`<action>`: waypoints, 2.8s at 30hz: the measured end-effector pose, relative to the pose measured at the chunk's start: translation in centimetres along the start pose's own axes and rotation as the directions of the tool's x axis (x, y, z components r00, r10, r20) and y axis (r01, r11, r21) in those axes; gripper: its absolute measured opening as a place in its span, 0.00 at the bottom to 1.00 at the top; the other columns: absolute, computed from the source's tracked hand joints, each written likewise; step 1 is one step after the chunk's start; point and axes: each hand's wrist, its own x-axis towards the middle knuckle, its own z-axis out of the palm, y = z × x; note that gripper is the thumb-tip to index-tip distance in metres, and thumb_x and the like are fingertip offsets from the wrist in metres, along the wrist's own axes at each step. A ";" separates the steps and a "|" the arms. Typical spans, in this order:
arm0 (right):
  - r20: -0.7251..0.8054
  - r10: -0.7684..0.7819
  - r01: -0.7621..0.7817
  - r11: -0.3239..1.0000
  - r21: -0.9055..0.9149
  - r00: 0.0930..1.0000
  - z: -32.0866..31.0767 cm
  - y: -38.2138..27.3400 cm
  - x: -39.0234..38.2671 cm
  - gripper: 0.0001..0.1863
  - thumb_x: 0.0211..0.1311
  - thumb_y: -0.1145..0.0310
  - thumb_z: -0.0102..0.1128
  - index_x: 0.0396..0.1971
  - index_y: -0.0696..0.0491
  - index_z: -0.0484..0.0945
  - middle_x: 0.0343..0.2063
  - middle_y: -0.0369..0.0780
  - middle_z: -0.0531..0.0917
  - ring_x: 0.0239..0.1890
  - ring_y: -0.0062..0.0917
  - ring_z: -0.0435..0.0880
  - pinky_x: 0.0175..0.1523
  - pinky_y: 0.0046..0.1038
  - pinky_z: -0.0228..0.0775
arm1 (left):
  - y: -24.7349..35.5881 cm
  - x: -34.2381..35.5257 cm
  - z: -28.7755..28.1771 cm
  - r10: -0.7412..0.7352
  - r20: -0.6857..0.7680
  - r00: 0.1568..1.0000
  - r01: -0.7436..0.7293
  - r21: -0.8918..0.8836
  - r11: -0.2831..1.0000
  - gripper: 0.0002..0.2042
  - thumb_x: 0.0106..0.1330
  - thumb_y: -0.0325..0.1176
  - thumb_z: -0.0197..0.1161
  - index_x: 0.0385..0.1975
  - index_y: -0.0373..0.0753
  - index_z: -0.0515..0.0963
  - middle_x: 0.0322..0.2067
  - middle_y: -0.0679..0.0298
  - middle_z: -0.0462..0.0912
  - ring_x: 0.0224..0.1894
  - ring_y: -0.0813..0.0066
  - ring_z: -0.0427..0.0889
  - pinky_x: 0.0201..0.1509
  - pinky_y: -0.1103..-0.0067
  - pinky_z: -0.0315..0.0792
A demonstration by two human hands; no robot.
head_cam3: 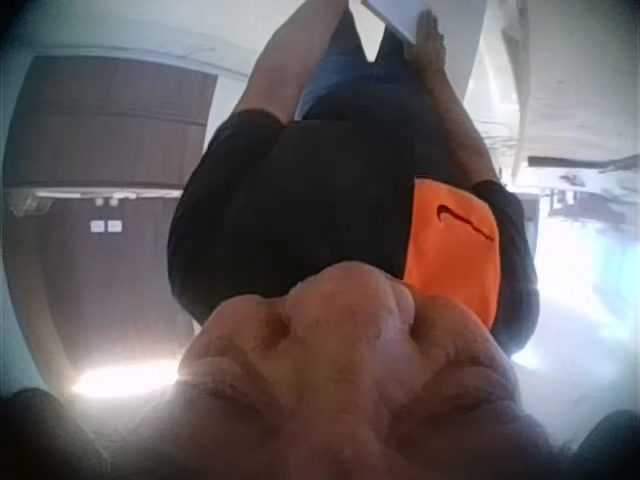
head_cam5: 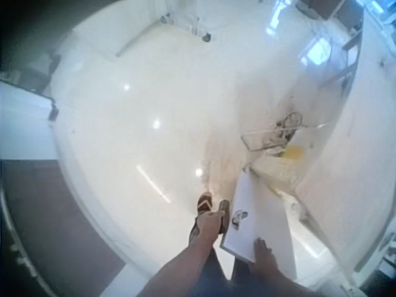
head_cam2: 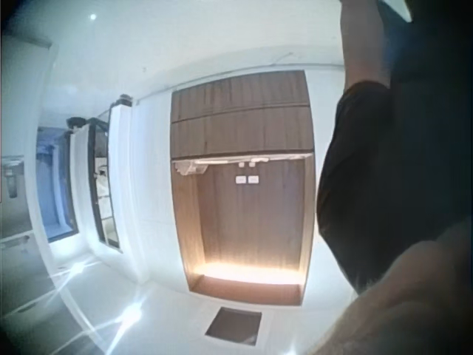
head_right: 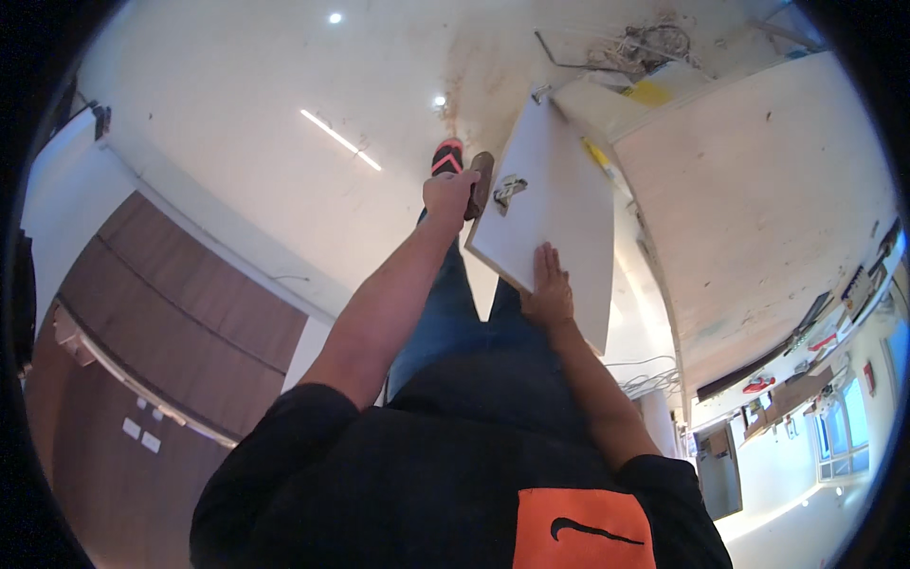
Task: The person holds a wood panel and uses a hand plane to shave and smooth its edges while it is positioned on a work surface.
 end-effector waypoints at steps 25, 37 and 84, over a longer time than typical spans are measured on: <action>0.050 0.017 -0.022 0.995 0.095 0.999 -0.8 0.4 0.6 0.49 0.57 0.63 0.68 0.75 0.61 0.53 0.76 0.57 0.56 0.77 0.57 0.56 0.69 0.69 0.57 | 2.3 -13.3 -6.3 -0.102 0.115 0.988 0.130 -0.262 0.956 0.08 0.63 0.30 0.72 0.34 0.30 0.86 0.28 0.64 0.85 0.29 0.81 0.80 0.36 0.81 0.75; 0.088 -0.020 0.008 0.990 0.139 0.996 0.0 0.7 1.8 0.51 0.56 0.62 0.69 0.76 0.60 0.51 0.76 0.59 0.54 0.78 0.57 0.53 0.70 0.71 0.54 | 0.0 12.1 6.6 -0.008 0.078 0.997 0.008 0.003 1.000 0.14 0.57 0.38 0.74 0.29 0.29 0.84 0.25 0.63 0.82 0.27 0.75 0.78 0.33 0.74 0.73; 0.070 -0.051 0.045 0.995 0.094 0.996 -1.1 2.9 1.0 0.53 0.52 0.65 0.72 0.76 0.62 0.52 0.76 0.60 0.55 0.77 0.60 0.54 0.67 0.72 0.57 | -1.1 -2.4 -0.5 0.048 0.185 0.982 -0.025 -0.122 0.992 0.10 0.60 0.32 0.72 0.31 0.29 0.86 0.25 0.65 0.84 0.30 0.81 0.81 0.36 0.79 0.75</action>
